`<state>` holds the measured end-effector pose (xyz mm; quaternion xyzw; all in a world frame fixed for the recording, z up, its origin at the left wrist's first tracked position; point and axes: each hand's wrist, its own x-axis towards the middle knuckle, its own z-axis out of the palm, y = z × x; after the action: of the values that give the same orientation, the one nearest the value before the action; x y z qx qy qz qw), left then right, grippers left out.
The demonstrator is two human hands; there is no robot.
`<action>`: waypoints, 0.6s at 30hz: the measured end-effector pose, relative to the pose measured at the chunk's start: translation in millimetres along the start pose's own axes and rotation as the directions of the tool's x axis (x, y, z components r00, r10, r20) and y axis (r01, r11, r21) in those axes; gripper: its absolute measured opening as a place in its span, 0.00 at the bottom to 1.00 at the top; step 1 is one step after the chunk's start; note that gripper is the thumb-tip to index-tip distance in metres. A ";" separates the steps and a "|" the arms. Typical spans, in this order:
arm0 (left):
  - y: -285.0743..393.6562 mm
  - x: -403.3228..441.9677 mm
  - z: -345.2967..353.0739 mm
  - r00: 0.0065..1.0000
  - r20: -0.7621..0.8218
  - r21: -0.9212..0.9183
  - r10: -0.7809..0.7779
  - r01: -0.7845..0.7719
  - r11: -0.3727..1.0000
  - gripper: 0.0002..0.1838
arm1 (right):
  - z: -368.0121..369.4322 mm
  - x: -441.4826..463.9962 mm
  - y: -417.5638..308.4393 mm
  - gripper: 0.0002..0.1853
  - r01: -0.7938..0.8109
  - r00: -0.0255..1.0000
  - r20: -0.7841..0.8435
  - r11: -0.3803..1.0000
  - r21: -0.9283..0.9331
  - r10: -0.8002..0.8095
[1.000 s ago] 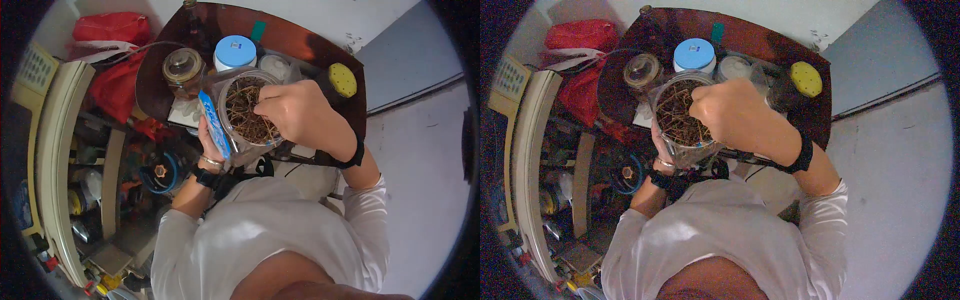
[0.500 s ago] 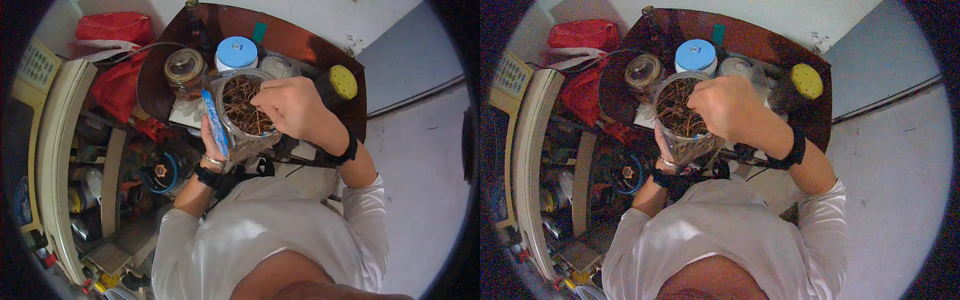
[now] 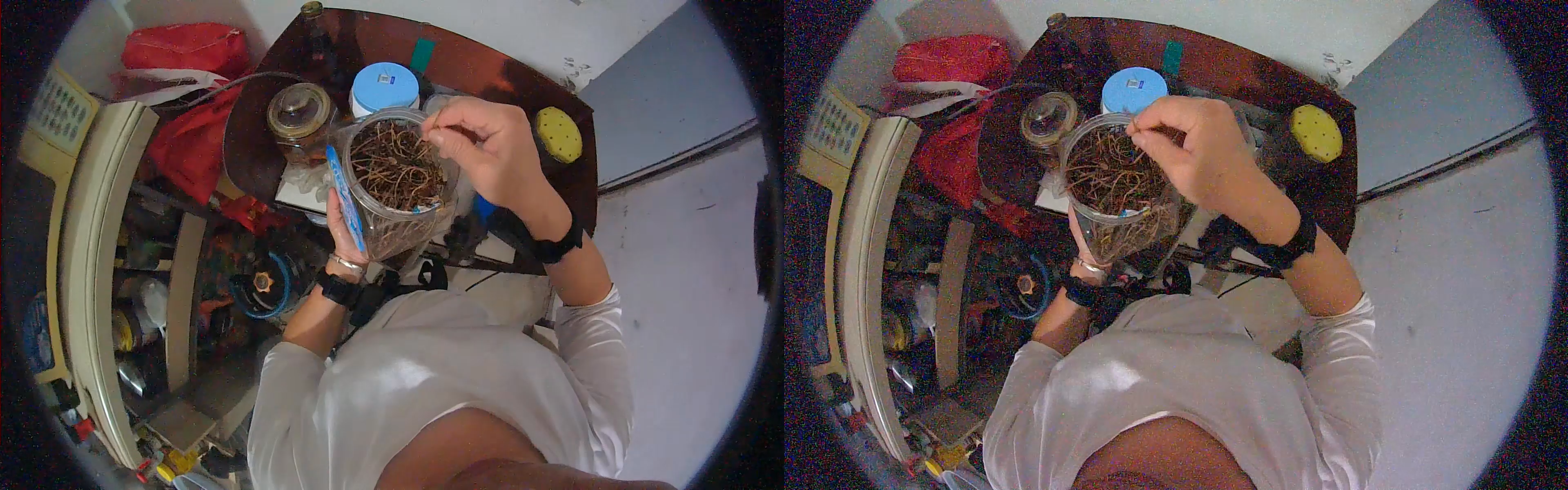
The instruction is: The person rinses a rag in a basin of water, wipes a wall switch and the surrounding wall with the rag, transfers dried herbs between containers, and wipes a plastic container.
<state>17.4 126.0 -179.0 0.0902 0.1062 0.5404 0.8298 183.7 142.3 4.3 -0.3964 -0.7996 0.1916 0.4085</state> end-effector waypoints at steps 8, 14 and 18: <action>1.0 0.5 1.7 1.000 -0.017 0.047 0.015 -0.014 0.999 0.38 | -2.2 5.2 15.6 0.04 -0.326 0.932 0.005 0.831 0.451 0.363; 0.2 1.1 -9.0 1.000 0.026 -0.007 0.005 -0.005 1.000 0.37 | 2.0 2.7 31.9 0.05 -0.264 0.926 0.020 0.608 0.748 0.377; -1.0 4.6 -18.5 0.996 -0.086 -0.009 0.021 -0.022 1.000 0.35 | 6.2 2.7 27.2 0.02 -0.117 0.982 -0.099 0.922 0.368 0.164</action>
<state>15.1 130.4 -197.4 0.0637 0.1382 0.5530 0.8192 190.7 161.3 -15.2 -0.3825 -0.6925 0.3381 0.5097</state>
